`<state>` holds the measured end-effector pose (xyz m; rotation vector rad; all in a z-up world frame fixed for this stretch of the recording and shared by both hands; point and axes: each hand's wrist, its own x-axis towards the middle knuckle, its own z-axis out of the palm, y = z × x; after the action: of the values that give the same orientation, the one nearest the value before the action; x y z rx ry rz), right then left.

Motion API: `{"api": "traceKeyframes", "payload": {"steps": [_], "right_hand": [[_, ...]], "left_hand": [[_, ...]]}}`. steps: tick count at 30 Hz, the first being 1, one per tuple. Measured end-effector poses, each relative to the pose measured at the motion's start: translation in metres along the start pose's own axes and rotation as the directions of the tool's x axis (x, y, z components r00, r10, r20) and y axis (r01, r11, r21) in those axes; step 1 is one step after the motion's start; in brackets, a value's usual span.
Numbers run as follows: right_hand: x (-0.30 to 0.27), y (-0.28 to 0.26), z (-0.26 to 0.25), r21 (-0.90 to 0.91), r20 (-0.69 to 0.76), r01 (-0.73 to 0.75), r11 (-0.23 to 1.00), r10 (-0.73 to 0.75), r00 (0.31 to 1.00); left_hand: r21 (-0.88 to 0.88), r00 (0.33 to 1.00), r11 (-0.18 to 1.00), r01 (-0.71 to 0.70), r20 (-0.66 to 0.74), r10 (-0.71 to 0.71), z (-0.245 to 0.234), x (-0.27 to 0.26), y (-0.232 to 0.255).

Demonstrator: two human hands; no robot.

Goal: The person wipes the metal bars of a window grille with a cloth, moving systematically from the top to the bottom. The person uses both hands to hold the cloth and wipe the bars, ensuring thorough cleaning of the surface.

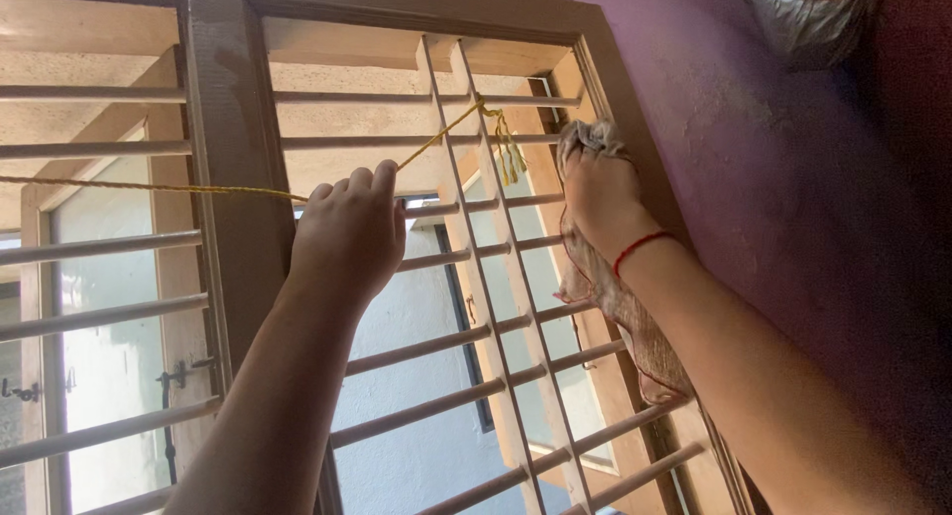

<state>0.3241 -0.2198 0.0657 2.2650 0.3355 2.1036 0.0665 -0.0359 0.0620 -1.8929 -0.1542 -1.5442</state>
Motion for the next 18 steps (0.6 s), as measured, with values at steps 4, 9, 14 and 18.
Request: {"api": "traceKeyframes", "payload": {"steps": [4,9,14,18], "right_hand": [[-0.012,0.014,-0.005,-0.202,-0.262,0.153,0.967,-0.204,0.943],[-0.025,0.028,0.024,0.254,-0.286,0.196,0.947,-0.120,0.951],[-0.032,0.010,0.010,0.553,-0.219,0.031,0.833,0.109,0.970],[-0.033,-0.008,-0.029,0.810,0.180,-0.243,0.534,0.169,0.969]], "left_hand": [[0.008,0.999,1.000,-0.025,-0.030,0.025,0.001,0.001,-0.004],[0.006,0.992,0.998,-0.064,-0.109,0.064,0.002,0.001,-0.003],[0.007,1.000,1.000,0.005,0.014,-0.006,-0.006,-0.001,-0.001],[-0.033,0.990,0.996,0.087,0.115,-0.083,-0.008,0.002,0.003]]}}
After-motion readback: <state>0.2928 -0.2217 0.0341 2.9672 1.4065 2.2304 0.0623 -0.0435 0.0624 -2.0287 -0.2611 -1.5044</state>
